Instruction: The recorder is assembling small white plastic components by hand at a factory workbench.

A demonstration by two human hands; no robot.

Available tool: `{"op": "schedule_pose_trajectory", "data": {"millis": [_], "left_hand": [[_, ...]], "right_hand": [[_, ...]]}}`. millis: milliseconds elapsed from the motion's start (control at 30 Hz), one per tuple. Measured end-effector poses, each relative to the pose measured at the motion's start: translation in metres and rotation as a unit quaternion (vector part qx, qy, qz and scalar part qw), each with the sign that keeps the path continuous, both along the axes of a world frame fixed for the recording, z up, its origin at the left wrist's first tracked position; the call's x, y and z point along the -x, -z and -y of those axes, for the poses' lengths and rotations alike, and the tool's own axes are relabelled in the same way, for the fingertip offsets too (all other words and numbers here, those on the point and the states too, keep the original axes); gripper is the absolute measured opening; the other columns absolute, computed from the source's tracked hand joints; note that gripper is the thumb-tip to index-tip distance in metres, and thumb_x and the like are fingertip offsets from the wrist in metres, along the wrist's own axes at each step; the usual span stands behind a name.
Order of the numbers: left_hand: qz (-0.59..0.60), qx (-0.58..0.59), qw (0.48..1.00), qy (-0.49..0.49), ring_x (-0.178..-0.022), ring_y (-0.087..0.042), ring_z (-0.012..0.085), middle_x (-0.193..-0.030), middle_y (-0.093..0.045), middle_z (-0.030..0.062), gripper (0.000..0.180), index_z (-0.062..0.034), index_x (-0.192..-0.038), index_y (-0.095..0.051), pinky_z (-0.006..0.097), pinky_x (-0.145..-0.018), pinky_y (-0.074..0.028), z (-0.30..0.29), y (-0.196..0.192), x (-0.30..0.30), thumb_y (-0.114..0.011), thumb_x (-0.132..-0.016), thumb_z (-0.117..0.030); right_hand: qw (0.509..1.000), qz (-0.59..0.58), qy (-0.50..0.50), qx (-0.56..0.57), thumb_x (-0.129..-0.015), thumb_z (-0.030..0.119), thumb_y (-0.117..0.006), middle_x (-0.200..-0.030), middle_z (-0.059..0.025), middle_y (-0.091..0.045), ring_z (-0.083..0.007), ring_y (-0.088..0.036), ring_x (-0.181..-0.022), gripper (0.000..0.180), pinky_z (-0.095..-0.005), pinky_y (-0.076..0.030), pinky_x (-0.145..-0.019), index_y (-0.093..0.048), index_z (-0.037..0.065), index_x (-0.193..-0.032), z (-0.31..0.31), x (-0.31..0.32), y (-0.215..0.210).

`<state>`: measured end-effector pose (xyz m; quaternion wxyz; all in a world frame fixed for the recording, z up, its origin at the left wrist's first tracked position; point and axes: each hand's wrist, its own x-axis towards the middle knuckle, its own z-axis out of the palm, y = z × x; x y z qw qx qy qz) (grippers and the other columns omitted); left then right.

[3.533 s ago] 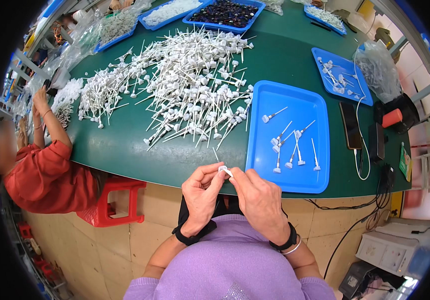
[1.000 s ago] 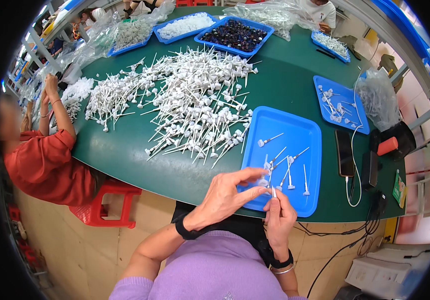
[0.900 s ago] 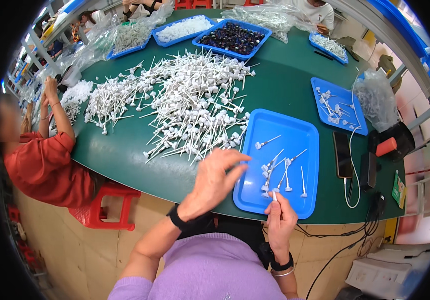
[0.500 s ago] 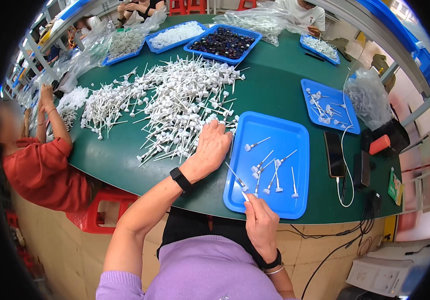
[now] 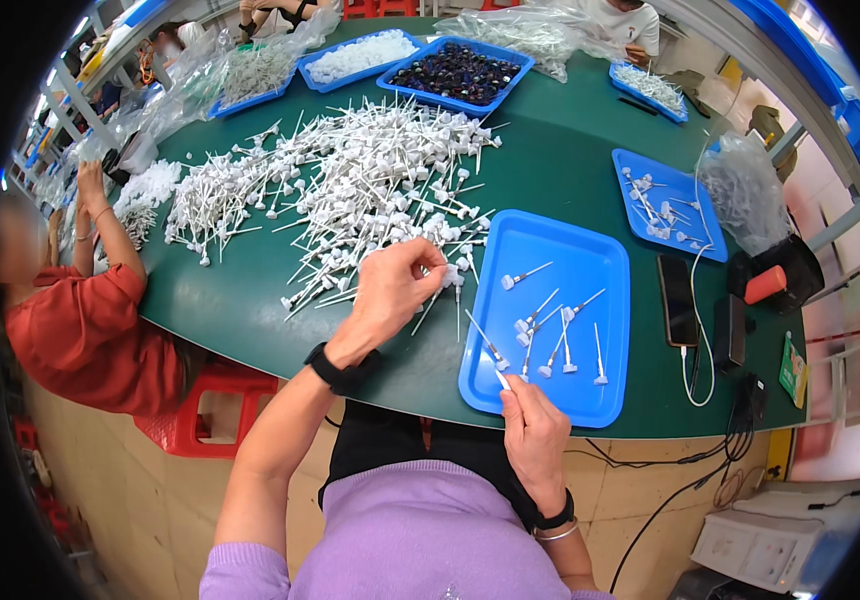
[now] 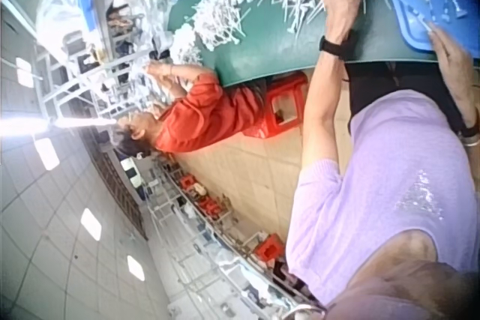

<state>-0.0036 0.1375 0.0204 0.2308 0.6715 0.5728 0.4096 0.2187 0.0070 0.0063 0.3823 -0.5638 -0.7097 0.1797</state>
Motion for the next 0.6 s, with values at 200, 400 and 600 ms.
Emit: {"op": "schedule_pose_trajectory", "data": {"millis": [200, 400, 600], "left_hand": [[0.112, 0.05, 0.992, 0.002, -0.065, -0.053, 0.0068, -0.075, -0.064, 0.0004, 0.025, -0.0047, -0.108, -0.072, 0.024, -0.062, -0.046, 0.068, -0.012, 0.015, -0.066, -0.085, 0.0], [0.353, 0.159, 0.922, -0.021, -0.076, -0.058, 0.0059, -0.09, -0.064, 0.0005, 0.029, -0.0044, -0.118, -0.073, 0.02, -0.068, -0.051, 0.127, 0.008, 0.008, -0.06, -0.093, 0.005], [0.459, 0.213, 0.862, 0.033, -0.09, -0.068, 0.0116, -0.103, -0.072, 0.0107, 0.029, 0.0018, -0.125, -0.064, 0.025, -0.078, -0.059, 0.142, 0.014, 0.016, -0.064, -0.095, -0.001]], "right_hand": [[0.998, -0.041, -0.016, 0.04, -0.096, 0.012, -0.064, -0.083, -0.0125, -0.066, -0.0315, -0.063, -0.068, 0.017, -0.0377, -0.048, -0.058, -0.068, 0.004, -0.11, -0.002, 0.003, -0.002], [0.977, -0.128, -0.148, 0.081, -0.095, 0.01, -0.064, -0.086, -0.014, -0.066, -0.0331, -0.064, -0.07, 0.019, -0.0384, -0.049, -0.06, -0.066, 0.003, -0.112, -0.003, 0.042, -0.012], [0.975, -0.121, -0.171, 0.077, -0.096, 0.01, -0.063, -0.086, -0.0143, -0.066, -0.0336, -0.064, -0.069, 0.02, -0.0402, -0.048, -0.058, -0.065, 0.003, -0.114, -0.011, 0.062, -0.003]]}}
